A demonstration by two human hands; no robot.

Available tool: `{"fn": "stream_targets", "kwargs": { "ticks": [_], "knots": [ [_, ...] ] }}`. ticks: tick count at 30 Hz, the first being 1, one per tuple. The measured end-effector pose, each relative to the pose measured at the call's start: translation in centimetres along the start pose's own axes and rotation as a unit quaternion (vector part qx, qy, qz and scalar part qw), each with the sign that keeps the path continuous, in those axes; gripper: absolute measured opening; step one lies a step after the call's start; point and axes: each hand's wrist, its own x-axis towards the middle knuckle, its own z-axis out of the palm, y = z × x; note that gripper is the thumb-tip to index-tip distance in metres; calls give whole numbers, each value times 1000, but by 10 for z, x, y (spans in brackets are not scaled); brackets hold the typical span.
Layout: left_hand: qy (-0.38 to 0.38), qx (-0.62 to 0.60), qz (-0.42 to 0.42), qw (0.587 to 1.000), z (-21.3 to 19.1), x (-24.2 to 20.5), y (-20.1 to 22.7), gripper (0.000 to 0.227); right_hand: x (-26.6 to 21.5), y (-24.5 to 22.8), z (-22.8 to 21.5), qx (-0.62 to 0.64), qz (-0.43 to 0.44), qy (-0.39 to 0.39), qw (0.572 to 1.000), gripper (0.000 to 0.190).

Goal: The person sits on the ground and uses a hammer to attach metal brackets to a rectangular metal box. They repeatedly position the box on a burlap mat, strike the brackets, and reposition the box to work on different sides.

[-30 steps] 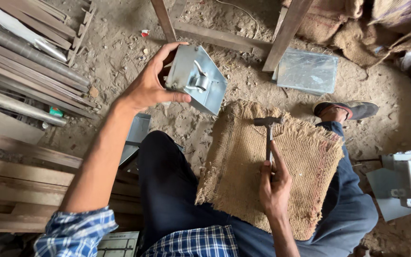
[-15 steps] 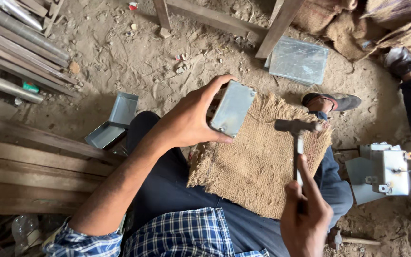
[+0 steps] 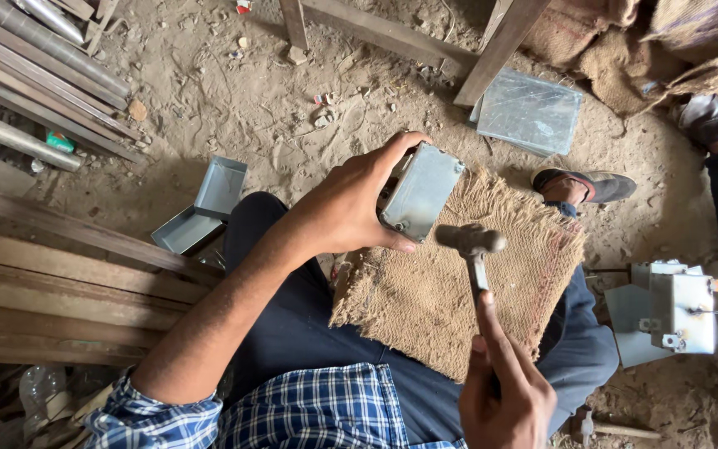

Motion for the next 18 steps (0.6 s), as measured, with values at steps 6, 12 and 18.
{"fn": "stream_targets", "kwargs": {
  "ticks": [6, 12, 18],
  "knots": [
    [-14, -7, -18, 1000, 1, -2, 0, 125, -8, -7, -10, -28, -88, 144, 985, 35],
    [5, 24, -14, 1000, 2, 5, 7, 132, 33, -11, -12, -18, -25, 49, 998, 41],
    [-4, 7, -14, 1000, 2, 1, 5, 129, 36, -20, -33, 6, -22, 162, 987, 41]
  ]
}}
